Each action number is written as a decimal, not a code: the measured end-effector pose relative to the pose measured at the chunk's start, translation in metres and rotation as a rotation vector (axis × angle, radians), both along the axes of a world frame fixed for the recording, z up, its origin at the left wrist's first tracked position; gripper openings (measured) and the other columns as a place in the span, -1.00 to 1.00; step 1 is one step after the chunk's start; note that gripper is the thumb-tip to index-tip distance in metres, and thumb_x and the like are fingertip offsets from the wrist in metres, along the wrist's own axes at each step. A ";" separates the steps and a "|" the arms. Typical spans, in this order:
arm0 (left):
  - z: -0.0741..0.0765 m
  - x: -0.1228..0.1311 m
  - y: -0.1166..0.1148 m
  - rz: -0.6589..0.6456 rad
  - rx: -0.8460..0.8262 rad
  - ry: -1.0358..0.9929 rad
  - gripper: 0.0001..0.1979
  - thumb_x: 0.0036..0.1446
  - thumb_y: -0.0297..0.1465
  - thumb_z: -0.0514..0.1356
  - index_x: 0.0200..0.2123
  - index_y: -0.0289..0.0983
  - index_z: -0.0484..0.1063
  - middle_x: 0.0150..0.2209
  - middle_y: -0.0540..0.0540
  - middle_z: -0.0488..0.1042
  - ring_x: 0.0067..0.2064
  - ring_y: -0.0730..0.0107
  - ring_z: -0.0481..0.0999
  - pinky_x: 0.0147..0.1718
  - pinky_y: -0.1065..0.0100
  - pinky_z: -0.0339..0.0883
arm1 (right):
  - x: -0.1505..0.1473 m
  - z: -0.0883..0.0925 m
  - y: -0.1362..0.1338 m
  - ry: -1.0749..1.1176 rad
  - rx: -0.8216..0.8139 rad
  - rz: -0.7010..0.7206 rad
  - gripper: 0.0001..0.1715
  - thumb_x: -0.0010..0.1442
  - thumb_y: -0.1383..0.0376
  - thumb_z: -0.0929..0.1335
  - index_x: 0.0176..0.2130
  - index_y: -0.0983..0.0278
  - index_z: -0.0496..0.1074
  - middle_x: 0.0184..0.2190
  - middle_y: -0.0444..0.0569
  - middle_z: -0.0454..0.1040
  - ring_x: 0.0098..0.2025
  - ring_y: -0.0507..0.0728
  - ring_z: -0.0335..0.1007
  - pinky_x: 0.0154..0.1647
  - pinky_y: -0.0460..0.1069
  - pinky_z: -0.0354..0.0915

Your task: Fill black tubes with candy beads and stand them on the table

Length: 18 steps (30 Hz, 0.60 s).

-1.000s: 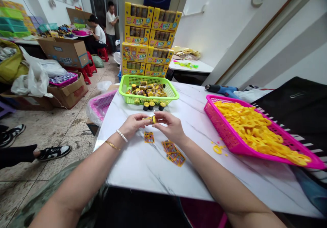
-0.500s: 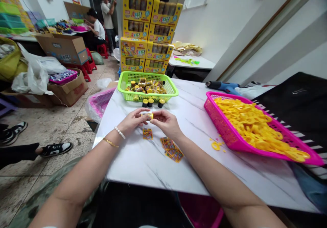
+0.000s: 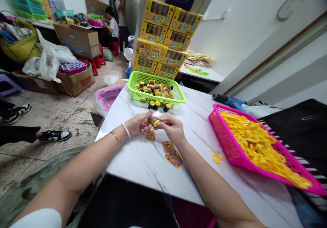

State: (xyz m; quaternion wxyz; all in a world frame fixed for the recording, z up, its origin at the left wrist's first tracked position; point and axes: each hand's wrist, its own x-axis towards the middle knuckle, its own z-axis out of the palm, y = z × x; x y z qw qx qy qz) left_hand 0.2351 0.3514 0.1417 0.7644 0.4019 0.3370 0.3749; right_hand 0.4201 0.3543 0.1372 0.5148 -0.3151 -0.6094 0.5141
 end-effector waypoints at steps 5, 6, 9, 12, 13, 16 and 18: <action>-0.001 0.005 -0.003 0.050 -0.053 -0.013 -0.47 -0.10 0.02 0.45 -0.50 -0.34 0.40 -0.72 0.12 0.24 -0.73 0.70 0.04 -0.74 0.54 -0.20 | -0.005 -0.001 -0.009 -0.004 0.002 -0.078 -0.70 -0.04 0.16 0.60 -0.35 0.23 0.55 -0.28 -0.15 0.44 -0.45 0.06 0.54 -0.43 0.04 0.62; -0.001 0.007 -0.004 0.063 -0.087 -0.004 -0.46 -0.08 0.03 0.43 -0.52 -0.34 0.39 -0.73 0.12 0.23 -0.73 0.70 0.04 -0.75 0.53 -0.20 | -0.005 -0.001 -0.010 -0.033 0.012 -0.078 -0.69 -0.03 0.14 0.59 -0.31 0.22 0.56 -0.22 -0.13 0.43 -0.43 0.05 0.55 -0.41 0.04 0.63; 0.001 0.011 -0.007 0.062 -0.156 -0.043 -0.49 -0.01 0.01 0.40 -0.51 -0.35 0.42 -0.71 0.08 0.27 -0.72 0.69 0.08 -0.75 0.55 -0.16 | -0.005 -0.001 -0.011 -0.083 0.075 -0.091 -0.67 0.00 0.10 0.58 -0.29 0.22 0.59 -0.19 -0.09 0.39 -0.38 0.05 0.54 -0.38 0.05 0.64; 0.002 0.013 -0.009 0.066 -0.174 -0.105 -0.54 -0.02 -0.08 0.44 -0.49 -0.37 0.43 -0.69 0.09 0.30 -0.71 0.72 0.09 -0.75 0.58 -0.15 | -0.004 0.000 -0.011 -0.065 0.130 -0.133 -0.72 0.05 0.12 0.56 -0.35 0.25 0.55 -0.26 -0.13 0.32 -0.43 0.02 0.52 -0.41 0.05 0.64; 0.002 0.013 -0.009 0.072 -0.182 -0.109 -0.54 -0.03 -0.09 0.45 -0.50 -0.37 0.43 -0.70 0.10 0.29 -0.72 0.73 0.07 -0.76 0.58 -0.17 | -0.004 0.000 -0.011 -0.068 0.133 -0.133 -0.73 0.06 0.14 0.55 -0.35 0.25 0.53 -0.26 -0.14 0.31 -0.44 0.01 0.52 -0.42 0.04 0.64; 0.000 0.014 -0.009 0.082 -0.217 -0.083 -0.52 -0.04 -0.07 0.45 -0.53 -0.35 0.39 -0.72 0.11 0.27 -0.73 0.72 0.07 -0.77 0.57 -0.17 | -0.004 -0.002 -0.013 -0.118 0.142 -0.075 -0.76 0.10 0.17 0.54 -0.28 0.23 0.52 -0.20 -0.14 0.32 -0.43 0.00 0.53 -0.38 0.02 0.64; -0.002 0.014 -0.009 0.088 -0.240 -0.079 -0.53 -0.02 -0.08 0.44 -0.53 -0.35 0.37 -0.72 0.11 0.27 -0.73 0.71 0.09 -0.76 0.57 -0.15 | -0.003 -0.005 -0.015 -0.157 0.174 -0.043 -0.78 0.11 0.18 0.53 -0.26 0.22 0.53 -0.18 -0.12 0.33 -0.38 0.01 0.53 -0.33 0.03 0.64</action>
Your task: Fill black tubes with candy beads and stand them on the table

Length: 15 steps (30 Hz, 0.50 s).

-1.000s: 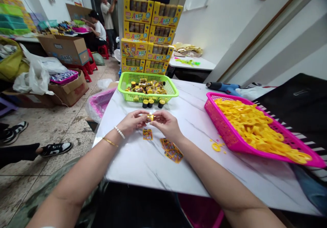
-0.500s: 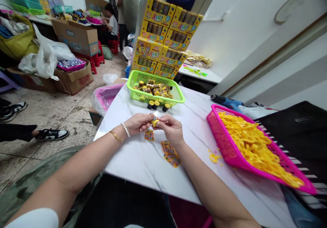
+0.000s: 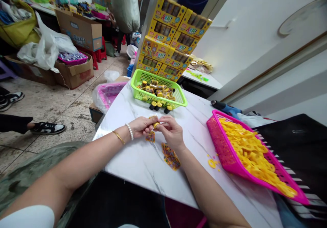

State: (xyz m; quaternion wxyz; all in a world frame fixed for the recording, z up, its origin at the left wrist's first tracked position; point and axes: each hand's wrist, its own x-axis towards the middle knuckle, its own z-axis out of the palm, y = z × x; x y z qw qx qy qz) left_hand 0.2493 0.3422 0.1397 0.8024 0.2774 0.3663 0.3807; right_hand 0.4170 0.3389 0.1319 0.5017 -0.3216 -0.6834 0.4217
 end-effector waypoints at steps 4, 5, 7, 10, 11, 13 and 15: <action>0.002 0.000 0.001 0.019 -0.002 -0.038 -0.56 0.08 -0.09 0.39 -0.48 -0.34 0.36 -0.70 0.09 0.31 -0.73 0.70 0.14 -0.75 0.59 -0.09 | -0.001 0.000 0.006 -0.024 0.061 -0.068 -0.74 0.09 0.13 0.54 -0.34 0.24 0.54 -0.23 -0.10 0.34 -0.34 0.04 0.51 -0.33 0.05 0.64; 0.003 -0.001 0.002 0.032 0.008 -0.045 -0.57 0.10 -0.08 0.37 -0.43 -0.34 0.38 -0.68 0.06 0.35 -0.71 0.68 0.18 -0.74 0.58 -0.04 | -0.002 0.004 0.014 -0.024 0.072 -0.111 -0.72 0.07 0.11 0.54 -0.34 0.25 0.53 -0.23 -0.09 0.36 -0.36 0.04 0.51 -0.35 0.05 0.64; 0.005 -0.004 0.004 0.073 0.024 -0.032 -0.57 0.14 -0.06 0.33 -0.36 -0.32 0.38 -0.64 0.01 0.42 -0.68 0.61 0.27 -0.71 0.56 0.06 | -0.005 0.023 0.038 -0.038 0.096 -0.202 -0.69 0.05 0.09 0.54 -0.31 0.24 0.54 -0.21 -0.07 0.40 -0.37 0.05 0.51 -0.37 0.04 0.62; 0.007 -0.010 0.009 0.182 0.054 0.077 -0.63 0.21 -0.09 0.29 -0.34 -0.29 0.35 -0.62 -0.02 0.45 -0.68 0.57 0.29 -0.70 0.52 0.06 | -0.003 0.061 0.080 -0.128 0.093 -0.261 -0.47 -0.03 0.15 0.56 -0.04 0.18 0.54 -0.11 -0.04 0.46 -0.36 0.06 0.51 -0.41 0.00 0.57; 0.007 -0.012 0.012 0.219 0.077 0.131 -0.66 0.22 -0.13 0.28 -0.35 -0.29 0.34 -0.62 -0.01 0.45 -0.69 0.58 0.27 -0.70 0.52 0.03 | 0.000 0.070 0.089 -0.181 0.075 -0.263 -0.39 -0.03 0.17 0.55 0.04 0.17 0.52 -0.13 -0.03 0.48 -0.39 0.06 0.50 -0.46 -0.01 0.54; 0.006 -0.016 0.017 0.265 0.153 0.265 -0.71 0.20 -0.23 0.31 -0.41 -0.29 0.36 -0.64 0.01 0.42 -0.71 0.60 0.22 -0.70 0.50 -0.02 | 0.007 0.074 0.091 -0.293 0.055 -0.239 -0.45 0.02 0.17 0.52 0.03 0.20 0.54 -0.20 -0.03 0.51 -0.45 0.05 0.46 -0.53 -0.02 0.47; 0.004 -0.019 0.021 0.271 0.258 0.415 -0.74 0.15 -0.34 0.34 -0.48 -0.30 0.38 -0.65 0.03 0.41 -0.72 0.60 0.20 -0.69 0.47 -0.03 | 0.012 0.058 0.072 -0.430 0.071 -0.153 -0.64 0.09 0.16 0.48 -0.11 0.23 0.61 -0.31 -0.03 0.53 -0.47 0.05 0.42 -0.49 -0.02 0.43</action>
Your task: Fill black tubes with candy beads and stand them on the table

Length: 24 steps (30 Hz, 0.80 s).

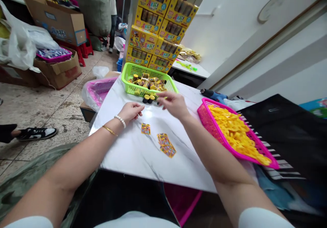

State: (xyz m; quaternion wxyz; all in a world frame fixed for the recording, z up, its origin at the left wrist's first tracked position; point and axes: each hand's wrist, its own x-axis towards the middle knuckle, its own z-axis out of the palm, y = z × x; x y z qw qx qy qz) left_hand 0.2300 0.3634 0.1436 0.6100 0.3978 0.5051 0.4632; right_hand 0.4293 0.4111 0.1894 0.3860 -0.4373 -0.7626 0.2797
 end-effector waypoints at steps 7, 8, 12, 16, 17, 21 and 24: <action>-0.009 -0.001 0.003 -0.059 0.089 0.344 -0.74 0.06 -0.34 0.36 -0.58 -0.29 0.41 -0.65 -0.01 0.44 -0.68 0.54 0.26 -0.63 0.44 0.04 | 0.002 -0.079 -0.071 -0.212 0.055 0.168 -0.87 0.13 0.23 0.47 -0.42 0.20 0.57 -0.36 -0.06 0.48 -0.26 0.11 0.43 -0.15 0.05 0.38; -0.010 -0.001 0.001 -0.079 0.089 0.381 -0.72 0.02 -0.30 0.39 -0.58 -0.29 0.42 -0.63 -0.02 0.45 -0.67 0.52 0.28 -0.63 0.44 0.04 | 0.002 -0.078 -0.070 -0.206 0.059 0.167 -0.86 0.14 0.24 0.44 -0.44 0.22 0.54 -0.37 -0.06 0.47 -0.28 0.10 0.41 -0.18 0.04 0.38; -0.013 0.005 -0.005 -0.165 0.084 0.340 -0.68 -0.08 -0.20 0.44 -0.49 -0.29 0.46 -0.60 -0.02 0.48 -0.66 0.50 0.28 -0.66 0.44 0.01 | 0.003 -0.059 -0.057 -0.048 -0.030 0.081 -0.85 0.16 0.20 0.41 -0.37 0.24 0.50 -0.32 -0.05 0.49 -0.37 0.06 0.44 -0.33 0.00 0.40; -0.013 0.010 -0.006 -0.224 0.138 0.159 -0.73 -0.12 -0.30 0.45 -0.53 -0.30 0.43 -0.65 0.05 0.39 -0.68 0.59 0.20 -0.65 0.47 0.02 | -0.002 -0.046 -0.054 0.254 -0.259 0.023 -0.58 0.02 0.12 0.51 -0.17 0.24 0.43 -0.38 -0.12 0.51 -0.43 0.08 0.49 -0.52 -0.06 0.39; -0.012 0.010 -0.006 -0.216 0.159 0.123 -0.72 -0.12 -0.31 0.45 -0.54 -0.31 0.43 -0.64 0.05 0.39 -0.67 0.60 0.20 -0.64 0.48 0.03 | -0.004 -0.046 -0.055 0.333 -0.327 0.010 -0.50 -0.03 0.11 0.54 -0.15 0.25 0.40 -0.41 -0.13 0.51 -0.46 0.07 0.49 -0.56 -0.08 0.37; -0.006 0.013 -0.009 -0.182 0.121 0.109 -0.67 -0.09 -0.22 0.43 -0.54 -0.32 0.42 -0.57 -0.02 0.44 -0.63 0.55 0.29 -0.66 0.48 0.05 | -0.012 -0.047 -0.059 0.491 -0.486 -0.053 -0.45 -0.12 0.09 0.58 -0.23 0.29 0.40 -0.55 -0.16 0.48 -0.59 0.01 0.38 -0.66 -0.14 0.26; -0.001 0.015 -0.013 -0.147 0.114 0.095 -0.61 -0.05 -0.11 0.40 -0.46 -0.31 0.43 -0.53 -0.03 0.45 -0.62 0.51 0.32 -0.68 0.46 0.07 | -0.013 -0.047 -0.061 0.508 -0.434 -0.104 -0.40 -0.13 0.11 0.58 -0.14 0.28 0.43 -0.55 -0.19 0.49 -0.60 0.00 0.36 -0.71 -0.17 0.17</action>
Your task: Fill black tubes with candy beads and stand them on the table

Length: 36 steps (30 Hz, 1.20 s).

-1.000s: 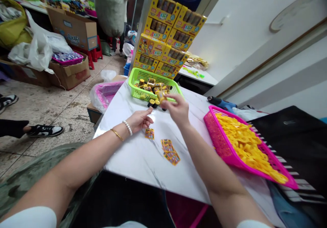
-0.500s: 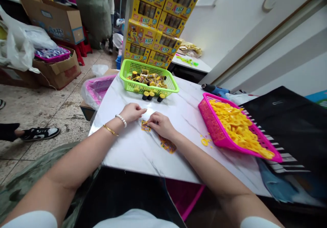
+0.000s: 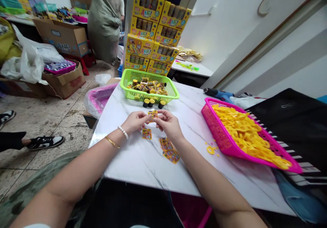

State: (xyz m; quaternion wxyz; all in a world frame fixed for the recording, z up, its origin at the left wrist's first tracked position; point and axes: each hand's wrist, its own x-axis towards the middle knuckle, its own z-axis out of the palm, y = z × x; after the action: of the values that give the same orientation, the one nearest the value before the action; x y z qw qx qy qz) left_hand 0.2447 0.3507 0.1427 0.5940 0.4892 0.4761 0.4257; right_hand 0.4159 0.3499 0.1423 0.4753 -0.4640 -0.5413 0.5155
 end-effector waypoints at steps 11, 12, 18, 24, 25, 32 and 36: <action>0.004 0.006 -0.014 0.301 0.318 0.060 -0.61 0.10 -0.05 0.24 -0.47 -0.28 0.51 -0.61 0.03 0.38 -0.57 0.51 0.29 -0.56 0.44 0.11 | 0.001 -0.008 0.002 0.191 -0.129 -0.047 -0.47 -0.19 -0.03 0.60 -0.52 0.31 0.43 -0.63 -0.12 0.44 -0.68 -0.05 0.26 -0.75 -0.17 0.12; 0.005 0.008 -0.016 0.304 0.324 0.059 -0.61 0.12 -0.05 0.23 -0.46 -0.28 0.53 -0.62 0.03 0.37 -0.56 0.50 0.29 -0.56 0.44 0.11 | 0.001 -0.006 0.002 0.214 -0.121 -0.055 -0.45 -0.19 -0.05 0.60 -0.53 0.31 0.43 -0.62 -0.12 0.45 -0.67 -0.05 0.28 -0.75 -0.17 0.12; 0.006 0.012 -0.022 0.322 0.323 0.034 -0.56 0.07 -0.01 0.26 -0.42 -0.31 0.61 -0.63 0.03 0.35 -0.58 0.52 0.24 -0.55 0.43 0.09 | -0.002 -0.006 -0.003 0.218 -0.049 -0.028 -0.47 -0.14 -0.06 0.59 -0.51 0.31 0.46 -0.60 -0.11 0.46 -0.66 -0.03 0.29 -0.70 -0.14 0.18; 0.003 0.009 -0.014 0.275 0.225 0.003 -0.61 -0.11 -0.06 0.40 -0.46 -0.32 0.65 -0.52 -0.08 0.54 -0.45 0.42 0.41 -0.46 0.41 0.21 | -0.005 -0.011 -0.012 -0.074 0.246 -0.059 -0.62 0.12 0.02 0.48 -0.47 0.27 0.46 -0.61 -0.13 0.42 -0.60 0.00 0.28 -0.56 -0.08 0.23; 0.004 0.008 -0.013 0.282 0.209 -0.022 -0.63 -0.16 -0.11 0.44 -0.43 -0.32 0.66 -0.46 -0.11 0.58 -0.41 0.39 0.45 -0.43 0.41 0.24 | -0.007 -0.012 -0.013 -0.132 0.314 -0.080 -0.65 0.13 0.05 0.47 -0.46 0.26 0.47 -0.58 -0.13 0.43 -0.56 0.01 0.29 -0.52 -0.07 0.24; 0.014 0.004 -0.012 0.257 0.011 -0.113 -0.63 -0.32 -0.24 0.51 -0.43 -0.36 0.64 -0.55 -0.04 0.51 -0.57 0.58 0.22 -0.61 0.44 -0.02 | -0.016 -0.018 -0.014 -0.328 0.463 -0.172 -0.57 0.18 0.06 0.42 -0.56 0.26 0.38 -0.61 -0.17 0.29 -0.52 0.00 0.15 -0.47 -0.06 0.11; 0.014 0.005 -0.013 0.287 0.046 -0.133 -0.66 -0.36 -0.25 0.53 -0.53 -0.35 0.59 -0.60 -0.01 0.45 -0.54 0.55 0.28 -0.56 0.45 0.07 | -0.016 -0.017 -0.010 -0.331 0.411 -0.150 -0.52 0.21 0.01 0.39 -0.55 0.27 0.39 -0.62 -0.18 0.27 -0.52 0.00 0.13 -0.46 -0.07 0.10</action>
State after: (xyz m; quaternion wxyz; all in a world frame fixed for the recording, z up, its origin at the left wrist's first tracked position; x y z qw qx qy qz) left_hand 0.2501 0.3374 0.1571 0.5461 0.4004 0.4908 0.5483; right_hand 0.4002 0.3403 0.1256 0.5014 -0.4747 -0.6690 0.2751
